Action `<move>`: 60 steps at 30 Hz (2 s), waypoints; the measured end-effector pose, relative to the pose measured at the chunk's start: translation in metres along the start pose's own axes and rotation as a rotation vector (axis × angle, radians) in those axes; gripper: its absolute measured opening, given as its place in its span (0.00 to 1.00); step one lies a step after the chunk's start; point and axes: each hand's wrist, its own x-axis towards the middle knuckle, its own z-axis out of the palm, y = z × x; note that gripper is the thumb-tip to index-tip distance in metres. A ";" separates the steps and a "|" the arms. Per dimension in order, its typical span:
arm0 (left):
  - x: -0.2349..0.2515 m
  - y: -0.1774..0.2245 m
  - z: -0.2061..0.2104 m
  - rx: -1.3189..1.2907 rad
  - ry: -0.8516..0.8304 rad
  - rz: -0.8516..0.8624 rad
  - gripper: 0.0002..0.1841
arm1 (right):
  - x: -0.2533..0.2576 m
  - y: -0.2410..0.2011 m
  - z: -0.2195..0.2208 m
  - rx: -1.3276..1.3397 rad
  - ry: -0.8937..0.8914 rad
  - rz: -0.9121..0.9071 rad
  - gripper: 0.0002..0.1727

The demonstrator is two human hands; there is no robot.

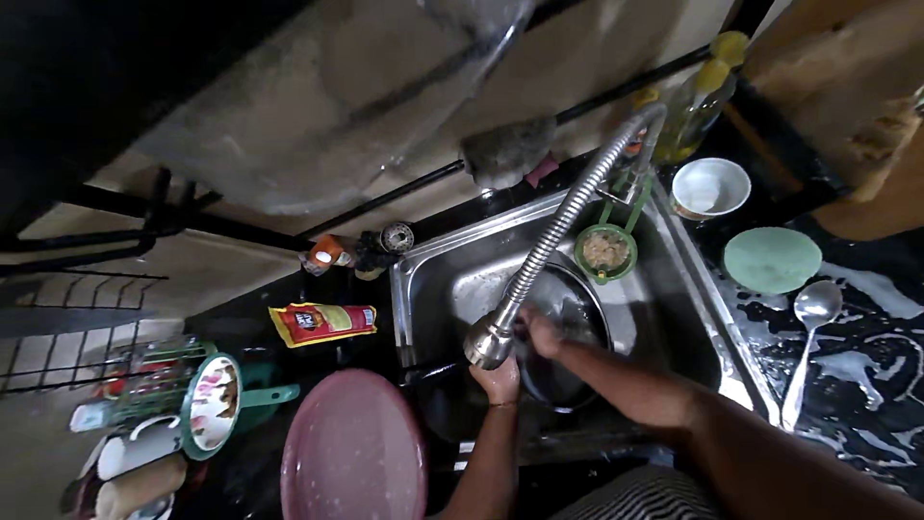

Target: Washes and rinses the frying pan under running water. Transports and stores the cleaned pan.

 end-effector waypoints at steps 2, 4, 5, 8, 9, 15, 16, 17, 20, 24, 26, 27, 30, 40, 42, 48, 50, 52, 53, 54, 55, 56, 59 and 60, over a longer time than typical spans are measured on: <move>0.001 -0.003 -0.002 0.001 -0.016 0.014 0.22 | 0.012 0.024 -0.013 -0.084 0.029 0.167 0.20; 0.004 -0.008 -0.004 -0.019 -0.035 -0.004 0.23 | -0.006 0.034 -0.009 -0.191 -0.025 0.249 0.24; 0.006 -0.010 -0.004 -0.032 -0.027 -0.021 0.23 | -0.020 0.027 -0.002 -0.216 -0.060 0.234 0.26; 0.007 -0.008 -0.001 -0.041 -0.005 -0.052 0.22 | -0.044 -0.012 0.018 -0.214 -0.251 0.080 0.28; 0.006 -0.006 -0.001 -0.013 -0.009 -0.046 0.23 | -0.042 -0.022 0.018 -0.221 -0.296 -0.004 0.28; 0.002 0.006 -0.001 0.098 -0.010 -0.041 0.23 | 0.034 0.033 -0.064 -0.712 -0.165 -0.184 0.30; 0.002 0.004 -0.002 0.100 -0.013 -0.034 0.24 | 0.032 0.056 -0.073 -0.764 -0.183 -0.122 0.32; 0.003 0.002 -0.002 0.100 -0.013 -0.017 0.23 | 0.022 0.073 -0.077 -0.793 -0.204 -0.044 0.33; 0.003 -0.005 0.003 0.003 -0.001 0.037 0.24 | -0.035 0.076 -0.054 -0.724 -0.306 0.225 0.31; 0.002 -0.009 0.001 -0.059 0.026 -0.017 0.20 | -0.071 0.011 0.004 -0.334 -0.472 0.495 0.40; 0.003 -0.010 -0.001 -0.075 0.026 -0.027 0.18 | -0.062 -0.029 0.018 0.006 -0.361 0.452 0.32; 0.003 -0.010 -0.001 -0.066 0.030 -0.022 0.16 | -0.054 -0.048 0.021 0.219 -0.228 0.436 0.26; 0.002 -0.007 -0.001 -0.071 0.042 -0.013 0.11 | -0.017 -0.088 0.010 0.903 0.209 0.410 0.17; 0.011 -0.018 -0.008 0.018 0.038 -0.028 0.14 | -0.057 0.074 -0.039 -0.377 -0.550 0.159 0.20; 0.013 -0.017 -0.010 0.053 0.006 -0.022 0.17 | -0.034 0.092 -0.062 -0.598 -0.389 0.171 0.23; 0.008 -0.020 -0.006 -0.057 0.019 -0.011 0.15 | -0.063 0.023 0.002 -0.310 -0.505 0.197 0.40; 0.006 -0.018 -0.004 -0.067 0.010 -0.021 0.15 | -0.056 -0.016 0.014 -0.079 -0.392 0.029 0.34; 0.006 -0.010 -0.004 -0.005 0.006 -0.036 0.17 | -0.031 -0.041 0.011 0.110 -0.053 -0.101 0.24; 0.005 -0.005 -0.004 0.036 -0.009 -0.047 0.18 | -0.014 -0.043 0.003 0.119 0.106 -0.131 0.21; 0.005 -0.001 -0.005 0.073 -0.027 -0.048 0.20 | 0.004 -0.036 -0.007 0.043 0.221 -0.141 0.18; 0.004 0.002 -0.006 0.093 -0.049 -0.044 0.22 | 0.020 -0.021 -0.020 -0.096 0.264 -0.127 0.19; 0.003 0.003 -0.006 0.110 -0.064 -0.036 0.24 | 0.029 -0.003 -0.036 -0.284 0.207 -0.067 0.21; 0.004 0.002 -0.006 0.131 -0.067 -0.030 0.23 | 0.024 0.058 -0.059 -0.660 -0.072 0.148 0.28; 0.005 -0.001 -0.006 0.112 -0.053 -0.024 0.23 | 0.009 0.069 -0.056 -0.702 -0.140 0.216 0.29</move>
